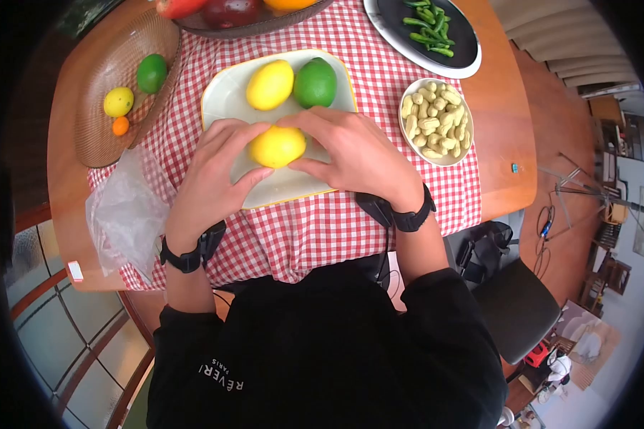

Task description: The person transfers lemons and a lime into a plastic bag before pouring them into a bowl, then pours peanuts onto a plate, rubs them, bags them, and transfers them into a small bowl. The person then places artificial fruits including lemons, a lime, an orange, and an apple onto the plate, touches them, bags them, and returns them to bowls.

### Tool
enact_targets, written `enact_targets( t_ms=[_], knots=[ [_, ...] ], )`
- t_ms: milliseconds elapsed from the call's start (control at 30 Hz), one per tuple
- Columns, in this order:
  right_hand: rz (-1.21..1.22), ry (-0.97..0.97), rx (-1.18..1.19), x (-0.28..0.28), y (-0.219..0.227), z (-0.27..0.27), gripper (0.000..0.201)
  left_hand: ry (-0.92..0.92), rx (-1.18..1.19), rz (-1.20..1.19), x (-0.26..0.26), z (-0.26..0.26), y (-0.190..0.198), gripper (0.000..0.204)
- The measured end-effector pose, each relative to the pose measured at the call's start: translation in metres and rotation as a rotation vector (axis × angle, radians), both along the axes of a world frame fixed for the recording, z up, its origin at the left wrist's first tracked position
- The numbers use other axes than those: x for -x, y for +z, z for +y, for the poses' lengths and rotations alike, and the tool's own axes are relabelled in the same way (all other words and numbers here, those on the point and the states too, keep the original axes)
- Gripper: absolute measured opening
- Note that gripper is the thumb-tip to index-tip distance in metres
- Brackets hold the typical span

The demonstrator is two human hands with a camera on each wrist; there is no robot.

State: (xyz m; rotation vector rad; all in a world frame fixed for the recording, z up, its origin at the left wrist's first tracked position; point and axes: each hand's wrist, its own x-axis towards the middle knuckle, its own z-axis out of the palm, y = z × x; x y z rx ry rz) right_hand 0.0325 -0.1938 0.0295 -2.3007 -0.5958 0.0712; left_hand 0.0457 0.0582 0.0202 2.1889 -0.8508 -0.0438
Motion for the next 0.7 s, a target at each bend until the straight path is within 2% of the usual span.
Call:
enact_targets(
  t_ms=[67,200,367,500,567,700],
  knots=[
    [-0.061,-0.004,0.015,0.001,-0.003,0.003,0.045,0.03,-0.016,0.003,-0.001,0.002,-0.005,0.055],
    [-0.12,-0.026,-0.1,0.001,0.003,0.003,0.048,0.039,-0.034,-0.014,-0.001,0.002,-0.011,0.055],
    [0.11,-0.06,0.022,0.001,0.008,0.0,0.055,0.027,-0.02,-0.052,-0.001,0.002,-0.003,0.056],
    [0.186,-0.078,0.039,0.003,0.009,0.001,0.052,0.023,-0.022,-0.012,0.001,0.001,-0.006,0.054],
    [0.046,0.024,-0.093,0.001,0.0,-0.001,0.05,0.022,-0.013,-0.024,-0.001,0.001,-0.007,0.054],
    [-0.051,0.094,-0.076,-0.001,-0.005,0.001,0.053,0.034,-0.006,-0.022,-0.001,0.001,-0.004,0.054]
  ],
)
